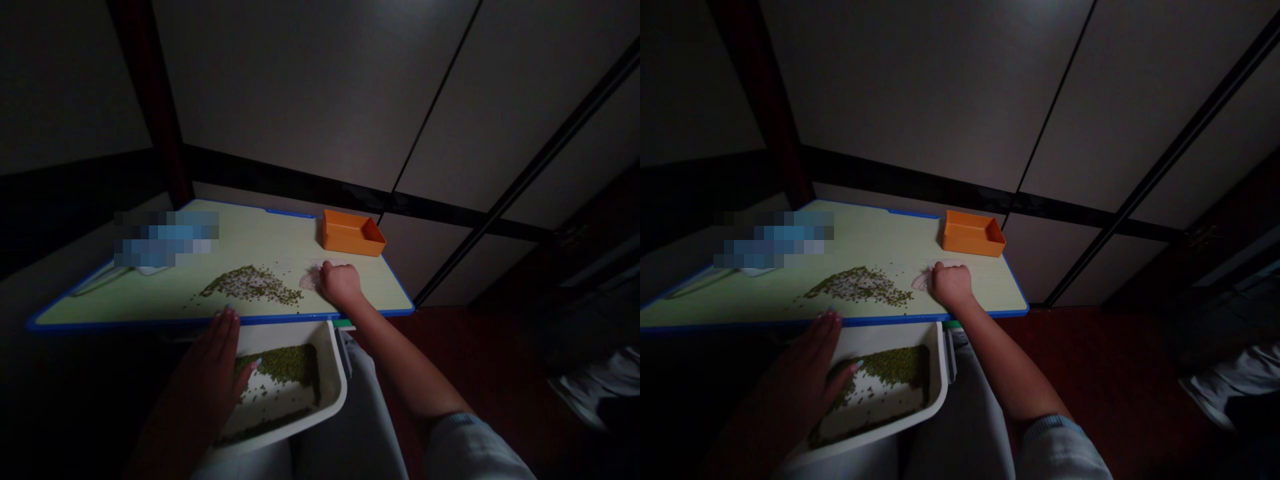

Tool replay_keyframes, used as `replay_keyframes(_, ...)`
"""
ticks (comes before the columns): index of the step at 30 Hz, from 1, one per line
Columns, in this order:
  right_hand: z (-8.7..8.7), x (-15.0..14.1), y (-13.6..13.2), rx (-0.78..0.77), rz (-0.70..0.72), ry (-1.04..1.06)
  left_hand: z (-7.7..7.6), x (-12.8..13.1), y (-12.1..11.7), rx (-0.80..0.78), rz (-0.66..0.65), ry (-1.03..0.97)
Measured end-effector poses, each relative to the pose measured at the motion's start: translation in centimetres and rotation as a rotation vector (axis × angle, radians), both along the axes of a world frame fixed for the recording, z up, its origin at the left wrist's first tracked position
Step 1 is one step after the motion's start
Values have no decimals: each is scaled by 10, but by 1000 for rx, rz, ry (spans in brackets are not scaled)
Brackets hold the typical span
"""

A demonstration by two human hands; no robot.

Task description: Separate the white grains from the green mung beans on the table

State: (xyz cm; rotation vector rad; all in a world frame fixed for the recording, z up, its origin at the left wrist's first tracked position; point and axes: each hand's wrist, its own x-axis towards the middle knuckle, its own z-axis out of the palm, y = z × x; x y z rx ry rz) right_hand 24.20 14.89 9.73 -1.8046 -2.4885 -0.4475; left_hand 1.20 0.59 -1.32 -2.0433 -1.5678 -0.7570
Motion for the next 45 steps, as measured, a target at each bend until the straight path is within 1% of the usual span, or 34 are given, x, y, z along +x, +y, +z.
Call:
replay_keyframes(6,-1,4,-3,-3,13,31,3,-1,-1,12,-12,37)
replay_keyframes(9,-2,5,-4,13,34,59,3,-2,-1,18,-17,43)
replay_keyframes(15,-2,4,-5,-8,66,113,1,-2,0,22,-1,59)
replay_keyframes(21,-5,6,-3,2,115,145,1,-2,0,-14,15,47)
replay_keyframes(29,-8,14,-4,-7,173,212,1,-3,-1,-17,-8,29)
replay_keyframes(36,-8,19,-7,-44,227,216,0,-5,-1,-56,-26,12)
replay_keyframes(40,-9,19,-8,-44,245,216,0,-4,-2,-32,0,26)
replay_keyframes(45,-10,19,-9,-46,258,226,1,-2,-1,-34,0,29)
